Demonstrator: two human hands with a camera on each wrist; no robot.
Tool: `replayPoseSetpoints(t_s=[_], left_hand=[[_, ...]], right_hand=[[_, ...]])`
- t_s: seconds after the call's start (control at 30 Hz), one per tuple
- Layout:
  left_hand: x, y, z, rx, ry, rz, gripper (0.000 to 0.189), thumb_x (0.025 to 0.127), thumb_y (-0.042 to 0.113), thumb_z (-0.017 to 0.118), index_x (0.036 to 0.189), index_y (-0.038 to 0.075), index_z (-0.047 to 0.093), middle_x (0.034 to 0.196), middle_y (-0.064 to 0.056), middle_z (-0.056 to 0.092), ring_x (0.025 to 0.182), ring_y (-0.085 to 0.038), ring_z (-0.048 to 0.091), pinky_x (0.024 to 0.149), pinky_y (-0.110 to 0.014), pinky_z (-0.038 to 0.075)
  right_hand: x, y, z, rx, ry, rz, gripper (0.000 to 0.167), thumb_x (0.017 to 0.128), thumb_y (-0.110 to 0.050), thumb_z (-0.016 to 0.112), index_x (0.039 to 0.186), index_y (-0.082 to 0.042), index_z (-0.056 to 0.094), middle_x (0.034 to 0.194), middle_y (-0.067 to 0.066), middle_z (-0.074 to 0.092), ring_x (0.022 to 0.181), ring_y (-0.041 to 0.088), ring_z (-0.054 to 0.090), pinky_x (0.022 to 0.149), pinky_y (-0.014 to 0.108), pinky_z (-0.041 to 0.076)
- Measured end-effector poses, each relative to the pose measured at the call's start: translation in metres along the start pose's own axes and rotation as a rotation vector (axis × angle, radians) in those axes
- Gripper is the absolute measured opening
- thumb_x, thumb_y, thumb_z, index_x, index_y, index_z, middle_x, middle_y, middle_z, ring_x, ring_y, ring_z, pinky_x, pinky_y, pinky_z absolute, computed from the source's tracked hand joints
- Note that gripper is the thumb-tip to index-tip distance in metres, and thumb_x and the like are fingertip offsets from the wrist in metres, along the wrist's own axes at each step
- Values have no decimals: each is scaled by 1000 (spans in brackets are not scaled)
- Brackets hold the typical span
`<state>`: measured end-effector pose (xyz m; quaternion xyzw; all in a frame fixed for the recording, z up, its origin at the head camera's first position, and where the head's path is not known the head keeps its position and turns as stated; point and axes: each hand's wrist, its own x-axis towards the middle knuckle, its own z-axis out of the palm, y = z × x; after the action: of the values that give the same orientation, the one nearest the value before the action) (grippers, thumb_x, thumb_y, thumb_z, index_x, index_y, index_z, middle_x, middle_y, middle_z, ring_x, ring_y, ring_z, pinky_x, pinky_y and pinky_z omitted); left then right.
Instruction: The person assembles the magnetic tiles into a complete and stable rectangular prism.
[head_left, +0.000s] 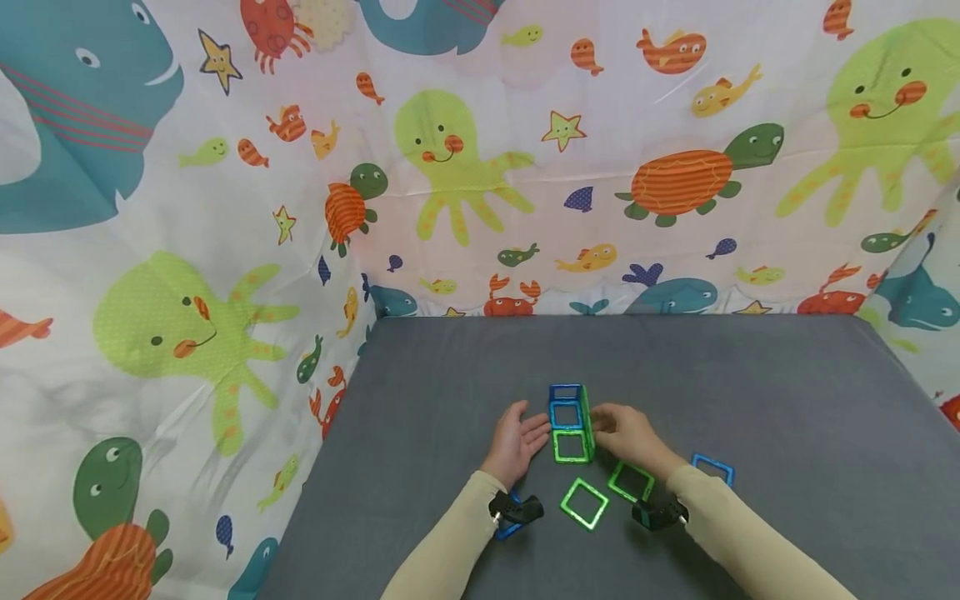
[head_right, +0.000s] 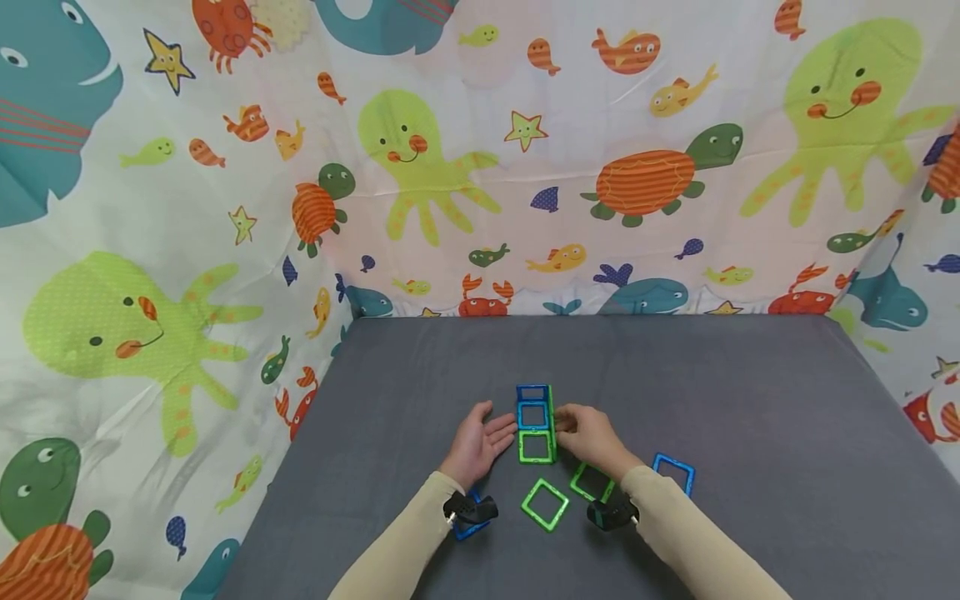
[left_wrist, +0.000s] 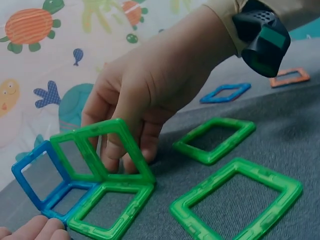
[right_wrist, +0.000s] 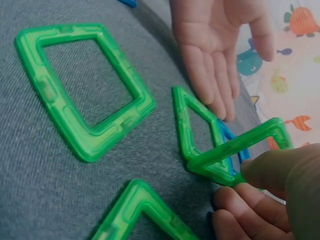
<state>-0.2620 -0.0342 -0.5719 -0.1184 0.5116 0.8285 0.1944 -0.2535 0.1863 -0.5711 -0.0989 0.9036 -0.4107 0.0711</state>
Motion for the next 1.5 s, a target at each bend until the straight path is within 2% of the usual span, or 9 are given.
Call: replayPoseSetpoints(t_s=[0.23,0.67,0.97,1.27,1.5], left_hand=[[1,1,1,97,-4,33,66,108,30,42,160,-2,18,150,-36,45,141,-47,47,117,-52,40],[-4,-3,2,176,-2,56,65,107,25,44,158,-6,22,149,-35,47,139,-44,50,116,-52,42],[-8,-8,2,206,-1,58,61,107,23,44,157,-8,26,148,-34,49,138,-43,52,115,-52,43],[-9,-8,2,244,-10,73,59,107,22,45,155,-8,31,147,-33,51,137,-42,54,114,-51,44],[-9,-9,0,250,-28,74,57,107,23,46,154,-7,34,149,-31,49,139,-41,52,115,-51,43]], right_hand=[[1,0,2,-61,44,-23,25,86,-5,68,111,1,69,95,9,74,86,24,70,71,37,57],[1,3,5,-110,42,-80,25,90,-6,67,113,2,73,97,13,75,87,28,71,72,38,58],[1,6,5,-91,15,-75,23,91,-7,69,112,0,75,97,11,75,88,26,72,74,40,59],[2,8,7,-94,35,-96,22,89,-7,70,109,-2,76,93,9,75,83,23,71,71,35,58],[2,7,8,-85,37,-78,22,88,-6,70,109,-3,76,91,7,73,82,21,69,69,33,55]])
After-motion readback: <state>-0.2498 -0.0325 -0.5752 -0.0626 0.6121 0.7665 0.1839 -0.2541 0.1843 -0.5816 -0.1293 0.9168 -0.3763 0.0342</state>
